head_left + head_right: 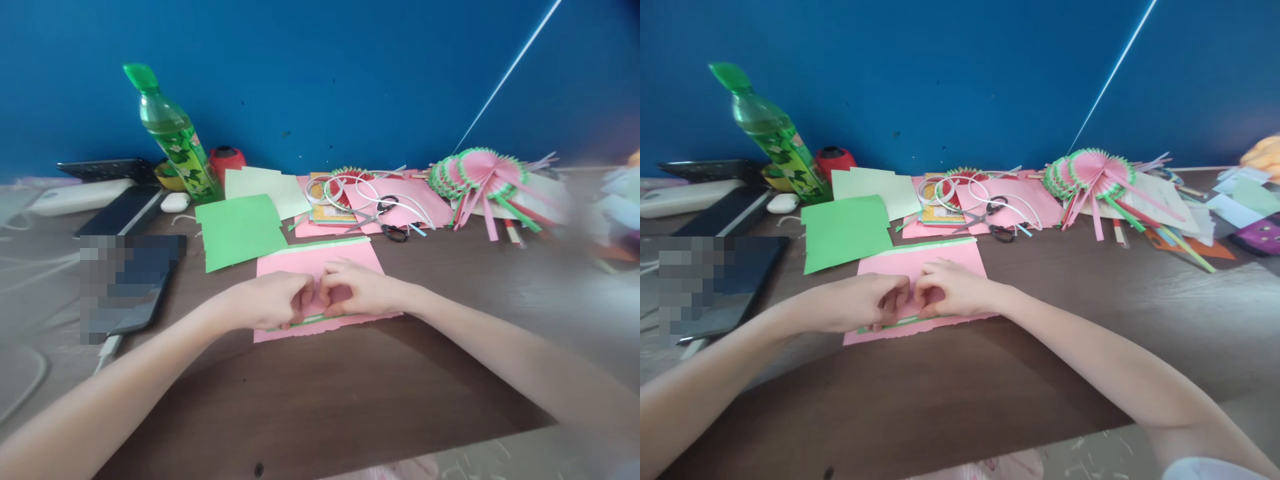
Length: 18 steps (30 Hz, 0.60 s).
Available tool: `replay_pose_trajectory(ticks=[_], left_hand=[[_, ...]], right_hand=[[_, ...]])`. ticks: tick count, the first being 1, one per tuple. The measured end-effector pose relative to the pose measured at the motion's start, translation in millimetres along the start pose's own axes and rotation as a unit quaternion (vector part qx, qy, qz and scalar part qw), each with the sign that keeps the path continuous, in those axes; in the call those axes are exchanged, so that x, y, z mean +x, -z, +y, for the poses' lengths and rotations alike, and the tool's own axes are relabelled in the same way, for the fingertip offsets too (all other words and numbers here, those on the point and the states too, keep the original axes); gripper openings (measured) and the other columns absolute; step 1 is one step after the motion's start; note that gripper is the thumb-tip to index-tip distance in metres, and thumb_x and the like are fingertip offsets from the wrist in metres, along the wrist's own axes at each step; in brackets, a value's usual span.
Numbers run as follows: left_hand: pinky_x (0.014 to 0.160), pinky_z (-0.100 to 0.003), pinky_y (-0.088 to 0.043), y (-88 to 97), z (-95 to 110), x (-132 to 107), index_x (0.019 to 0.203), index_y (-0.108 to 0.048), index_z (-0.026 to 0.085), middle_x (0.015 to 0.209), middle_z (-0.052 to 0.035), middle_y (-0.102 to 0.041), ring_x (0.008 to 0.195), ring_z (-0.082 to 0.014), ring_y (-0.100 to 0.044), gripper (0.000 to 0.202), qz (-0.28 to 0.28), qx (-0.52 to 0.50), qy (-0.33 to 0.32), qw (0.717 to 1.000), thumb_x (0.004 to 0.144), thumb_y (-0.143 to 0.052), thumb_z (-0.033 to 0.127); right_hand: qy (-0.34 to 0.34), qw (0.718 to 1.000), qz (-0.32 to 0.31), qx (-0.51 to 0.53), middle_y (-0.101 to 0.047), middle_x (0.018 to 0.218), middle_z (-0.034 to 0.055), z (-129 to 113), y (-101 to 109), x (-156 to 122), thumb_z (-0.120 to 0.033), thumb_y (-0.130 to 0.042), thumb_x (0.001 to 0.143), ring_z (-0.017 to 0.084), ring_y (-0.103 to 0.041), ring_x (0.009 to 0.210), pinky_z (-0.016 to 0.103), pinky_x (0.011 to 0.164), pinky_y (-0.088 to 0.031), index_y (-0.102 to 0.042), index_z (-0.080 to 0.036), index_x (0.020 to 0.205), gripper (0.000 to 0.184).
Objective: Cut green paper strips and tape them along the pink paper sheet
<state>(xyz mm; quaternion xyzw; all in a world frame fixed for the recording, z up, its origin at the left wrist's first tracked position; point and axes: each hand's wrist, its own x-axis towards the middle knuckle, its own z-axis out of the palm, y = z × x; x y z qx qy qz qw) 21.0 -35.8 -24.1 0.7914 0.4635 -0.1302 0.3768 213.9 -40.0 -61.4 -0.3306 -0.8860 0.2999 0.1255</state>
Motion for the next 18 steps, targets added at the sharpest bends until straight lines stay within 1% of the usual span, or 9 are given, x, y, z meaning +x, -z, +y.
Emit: replay_pose_trajectory(ticks=[4,9,14,18], left_hand=[[0.043,-0.022,-0.037,2.5,1.2,-1.1,0.074,-0.046,0.021,0.073,0.0009,-0.058,0.061,-0.0147,-0.058,0.016,-0.017,-0.016,0.008,1.000,0.059,-0.044,0.014],[0.044,-0.022,-0.038,5.7,1.4,-2.3,0.071,-0.042,0.020,0.071,0.0013,-0.055,0.058,-0.0138,-0.058,0.015,-0.036,-0.027,0.012,0.999,0.058,-0.044,0.013],[0.044,-0.022,-0.035,7.8,-1.8,-2.5,0.067,-0.042,0.019,0.069,0.0018,-0.054,0.055,-0.0122,-0.054,0.010,-0.034,-0.019,0.004,0.999,0.058,-0.046,0.016],[0.043,-0.022,-0.033,8.2,-3.8,-1.4,0.067,-0.042,0.019,0.068,0.0023,-0.053,0.053,-0.0118,-0.053,0.010,-0.034,-0.007,0.002,0.999,0.059,-0.048,0.018]], right_hand=[[0.002,1.000,-0.003,-0.007,-0.049,0.082,0.0018,-0.5,0.5,0.3,-0.026,-0.065,0.074,0.018,-0.044,0.086,0.031,0.078,-0.038,-0.059,-0.019,0.075,0.010],[0.004,1.000,-0.004,-0.015,-0.048,0.080,0.0013,-1.0,0.6,0.6,-0.027,-0.066,0.074,0.017,-0.044,0.084,0.030,0.077,-0.037,-0.059,-0.018,0.076,0.011],[0.007,1.000,-0.008,-0.012,-0.048,0.081,0.0014,-0.3,0.6,0.3,-0.028,-0.066,0.074,0.017,-0.044,0.086,0.030,0.078,-0.037,-0.059,-0.018,0.076,0.012],[0.006,1.000,-0.011,-0.009,-0.047,0.081,0.0012,0.0,0.7,-0.2,-0.028,-0.065,0.075,0.017,-0.044,0.085,0.030,0.078,-0.037,-0.058,-0.018,0.075,0.012]])
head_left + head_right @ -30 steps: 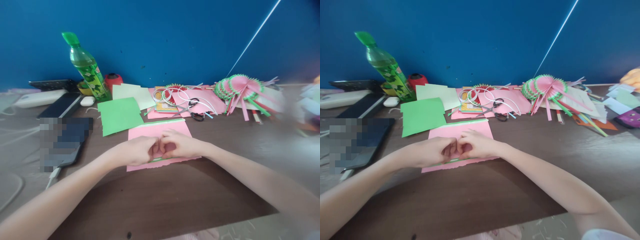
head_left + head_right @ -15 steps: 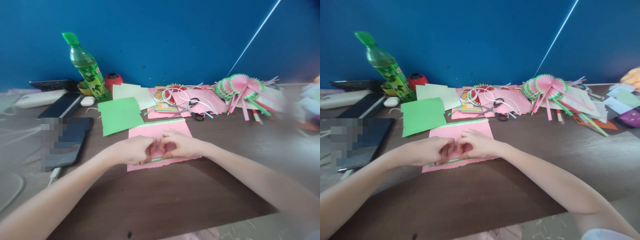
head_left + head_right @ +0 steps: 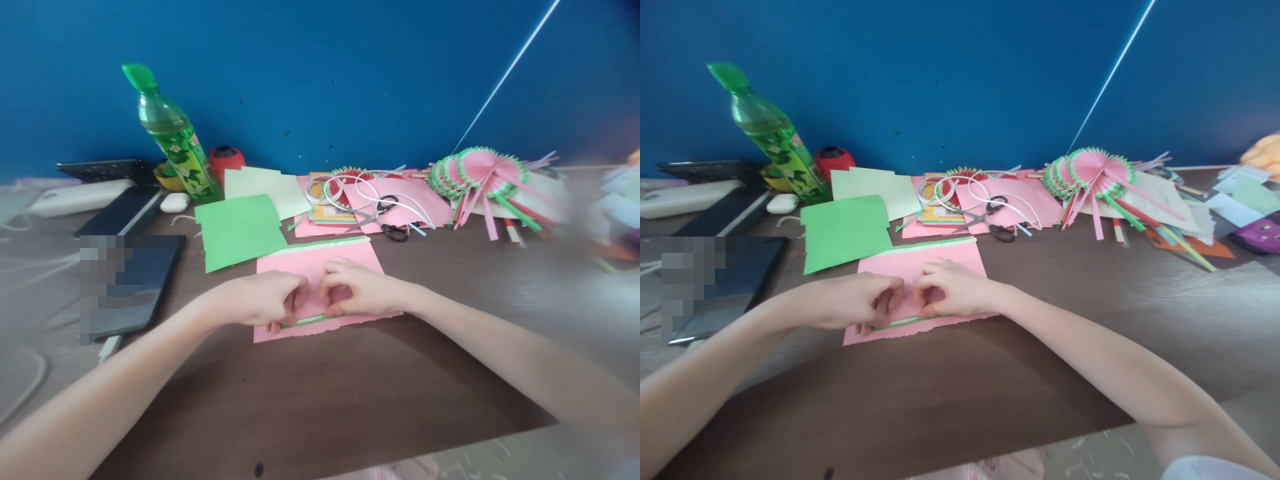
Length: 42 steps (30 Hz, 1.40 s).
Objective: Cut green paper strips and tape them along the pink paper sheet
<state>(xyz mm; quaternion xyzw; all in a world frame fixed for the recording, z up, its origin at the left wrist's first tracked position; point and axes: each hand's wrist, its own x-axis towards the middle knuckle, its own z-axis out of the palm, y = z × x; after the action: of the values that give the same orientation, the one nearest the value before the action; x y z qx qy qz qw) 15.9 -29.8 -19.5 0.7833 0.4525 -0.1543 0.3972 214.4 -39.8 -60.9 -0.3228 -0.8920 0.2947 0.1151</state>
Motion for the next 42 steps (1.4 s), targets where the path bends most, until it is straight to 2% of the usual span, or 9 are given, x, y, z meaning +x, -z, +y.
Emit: replay_pose_trajectory(ticks=[6,10,13,20,24,27,30,35,42], left_hand=[[0.044,-0.022,-0.036,4.6,-1,-3,0.071,-0.044,0.020,0.065,0.0025,-0.053,0.053,-0.0135,-0.054,0.011,-0.035,0.033,0.013,0.999,0.061,-0.049,0.020],[0.046,-0.023,-0.031,9.5,-1,-8,0.067,-0.047,0.020,0.061,0.0020,-0.053,0.053,-0.0135,-0.049,0.008,-0.016,0.125,0.017,0.992,0.060,-0.050,0.020],[0.048,-0.024,-0.029,10.2,-3,-10,0.064,-0.048,0.020,0.061,0.0020,-0.054,0.054,-0.0130,-0.046,0.006,0.002,0.152,0.007,0.988,0.059,-0.051,0.021],[0.050,-0.022,-0.029,16.3,-5,-16,0.070,-0.053,0.021,0.069,0.0020,-0.058,0.062,-0.0133,-0.049,0.008,-0.011,0.138,-0.018,0.990,0.063,-0.049,0.018],[0.050,-0.024,-0.028,17.9,-3,-15,0.062,-0.047,0.019,0.066,0.0007,-0.054,0.060,-0.0131,-0.046,0.005,0.044,0.132,-0.016,0.990,0.066,-0.044,0.017],[0.048,-0.025,-0.025,12.2,-1,-11,0.057,-0.042,0.019,0.059,0.0007,-0.046,0.055,-0.0126,-0.040,0.012,0.090,0.132,-0.046,0.986,0.068,-0.041,0.018],[0.048,-0.025,-0.025,4.4,0,-6,0.060,-0.047,0.019,0.061,0.0014,-0.049,0.056,-0.0124,-0.042,0.013,0.076,0.105,-0.066,0.989,0.071,-0.044,0.025],[0.047,-0.024,-0.027,-1.5,1,-3,0.065,-0.051,0.020,0.066,0.0025,-0.053,0.056,-0.0117,-0.045,0.013,0.052,0.084,-0.044,0.994,0.067,-0.055,0.032],[0.048,-0.025,-0.026,0.2,0,-5,0.061,-0.043,0.019,0.061,0.0016,-0.048,0.054,-0.0122,-0.041,0.015,0.075,0.111,-0.065,0.989,0.073,-0.044,0.028]], right_hand=[[0.004,1.000,0.002,-0.007,-0.046,0.080,0.0012,0,1,0,-0.029,-0.065,0.075,0.017,-0.043,0.085,0.030,0.077,-0.036,-0.057,-0.018,0.075,0.014],[0.007,1.000,-0.001,0.000,-0.046,0.081,0.0012,-1,1,0,-0.028,-0.065,0.075,0.017,-0.044,0.085,0.030,0.078,-0.037,-0.057,-0.018,0.074,0.012],[0.009,1.000,0.000,0.008,-0.047,0.081,0.0012,-1,2,0,-0.027,-0.065,0.075,0.017,-0.044,0.086,0.030,0.079,-0.037,-0.057,-0.019,0.073,0.012],[0.009,1.000,0.002,0.017,-0.049,0.083,0.0017,0,1,1,-0.027,-0.066,0.074,0.017,-0.044,0.087,0.030,0.081,-0.038,-0.058,-0.018,0.073,0.012],[-0.002,1.000,-0.004,0.022,-0.050,0.084,0.0021,-1,1,2,-0.027,-0.064,0.075,0.018,-0.045,0.087,0.031,0.081,-0.038,-0.058,-0.018,0.075,0.011],[-0.003,1.000,-0.004,0.027,-0.050,0.084,0.0020,-2,1,2,-0.026,-0.064,0.075,0.018,-0.045,0.088,0.031,0.081,-0.038,-0.058,-0.018,0.075,0.010],[-0.005,0.999,-0.002,0.042,-0.051,0.084,0.0015,-3,2,1,-0.025,-0.062,0.076,0.017,-0.046,0.088,0.031,0.081,-0.038,-0.057,-0.019,0.075,0.008],[0.003,1.000,-0.001,0.019,-0.049,0.083,0.0009,-3,1,0,-0.027,-0.067,0.072,0.017,-0.045,0.088,0.031,0.081,-0.036,-0.056,-0.018,0.074,0.015],[0.004,1.000,-0.029,0.002,-0.046,0.080,0.0009,-6,8,0,-0.028,-0.064,0.075,0.017,-0.044,0.085,0.029,0.076,-0.037,-0.052,-0.018,0.075,0.015]])
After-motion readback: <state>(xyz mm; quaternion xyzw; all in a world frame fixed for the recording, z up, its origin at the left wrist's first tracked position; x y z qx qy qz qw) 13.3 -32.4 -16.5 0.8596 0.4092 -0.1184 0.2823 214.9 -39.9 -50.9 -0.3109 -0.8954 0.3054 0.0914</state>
